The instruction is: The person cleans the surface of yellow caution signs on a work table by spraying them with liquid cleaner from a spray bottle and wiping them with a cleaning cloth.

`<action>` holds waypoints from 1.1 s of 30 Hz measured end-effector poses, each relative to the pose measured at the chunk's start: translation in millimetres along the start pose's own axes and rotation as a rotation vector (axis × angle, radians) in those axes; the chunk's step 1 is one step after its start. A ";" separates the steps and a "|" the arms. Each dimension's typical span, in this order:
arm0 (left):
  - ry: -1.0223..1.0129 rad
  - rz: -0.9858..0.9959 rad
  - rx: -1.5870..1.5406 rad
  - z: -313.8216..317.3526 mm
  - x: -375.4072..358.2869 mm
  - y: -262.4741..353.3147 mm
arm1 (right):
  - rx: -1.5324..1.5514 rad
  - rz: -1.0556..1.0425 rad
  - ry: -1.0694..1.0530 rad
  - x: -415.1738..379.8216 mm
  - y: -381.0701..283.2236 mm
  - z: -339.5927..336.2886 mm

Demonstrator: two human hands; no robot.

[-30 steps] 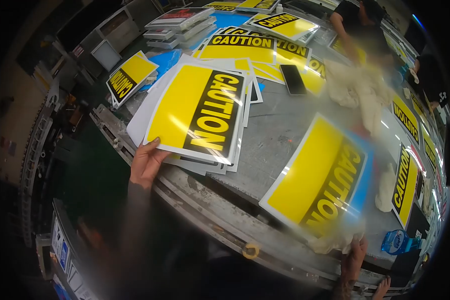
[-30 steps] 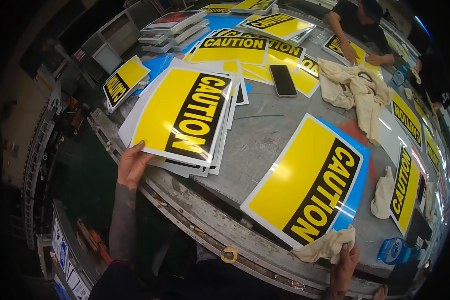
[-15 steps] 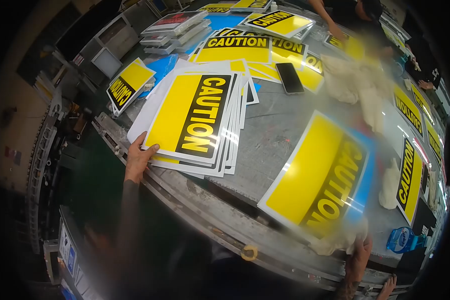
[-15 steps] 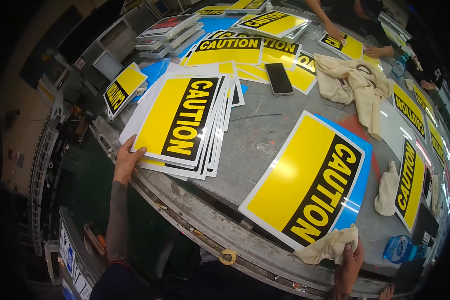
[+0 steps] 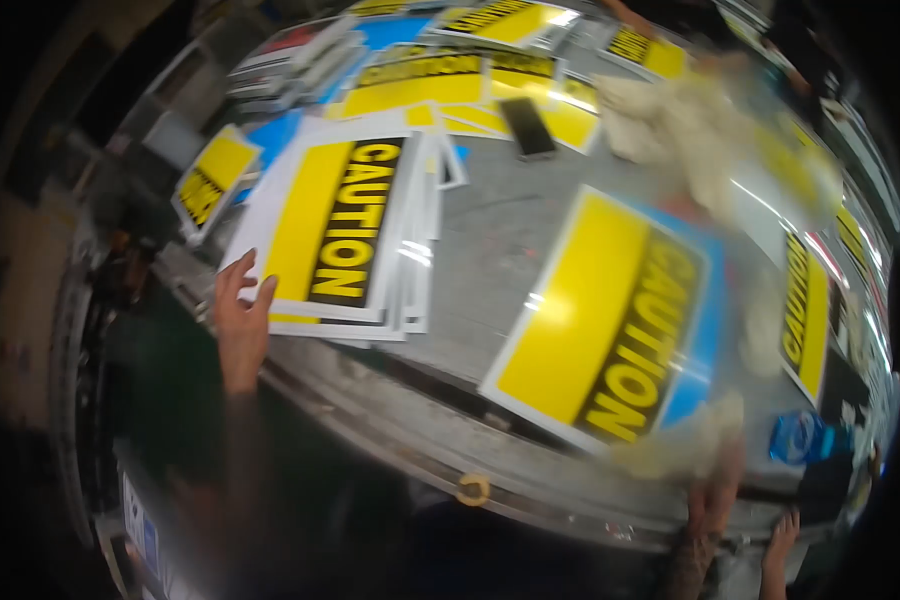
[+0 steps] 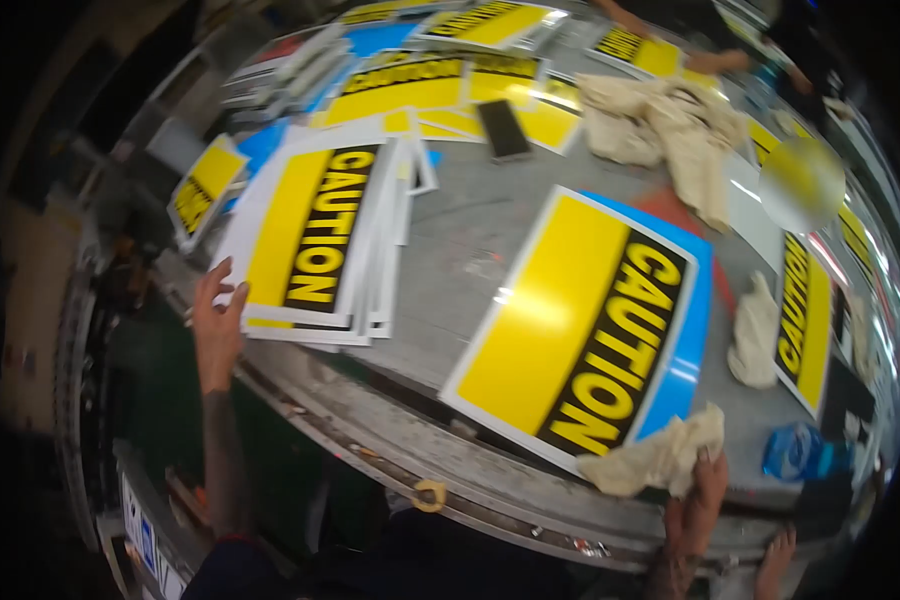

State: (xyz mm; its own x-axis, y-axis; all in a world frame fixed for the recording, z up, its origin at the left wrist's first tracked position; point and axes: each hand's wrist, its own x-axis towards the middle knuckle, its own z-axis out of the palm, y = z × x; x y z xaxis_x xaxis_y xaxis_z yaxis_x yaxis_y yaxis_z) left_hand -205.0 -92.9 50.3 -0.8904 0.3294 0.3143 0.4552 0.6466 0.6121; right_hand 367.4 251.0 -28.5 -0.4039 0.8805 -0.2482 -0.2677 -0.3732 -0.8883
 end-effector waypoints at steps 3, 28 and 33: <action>-0.370 -0.060 -0.275 35.8 -40.1 47.1 | 0.172 -0.011 0.012 -1.8 -2.7 2.6; -0.521 0.633 -0.074 170.1 -139.3 108.9 | -0.656 -0.896 0.729 -52.2 -131.9 -102.3; -0.700 0.264 -0.062 134.4 -135.0 161.9 | -0.972 -0.632 0.525 9.0 -202.5 -127.0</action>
State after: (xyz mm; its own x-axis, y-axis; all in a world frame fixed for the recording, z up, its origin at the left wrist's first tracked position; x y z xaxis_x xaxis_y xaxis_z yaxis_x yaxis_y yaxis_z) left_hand -11.3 59.8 9.5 -0.5349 0.8423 -0.0666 0.6348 0.4526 0.6263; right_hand 529.1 371.6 100.1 0.0119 0.9185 0.3953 0.5523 0.3235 -0.7683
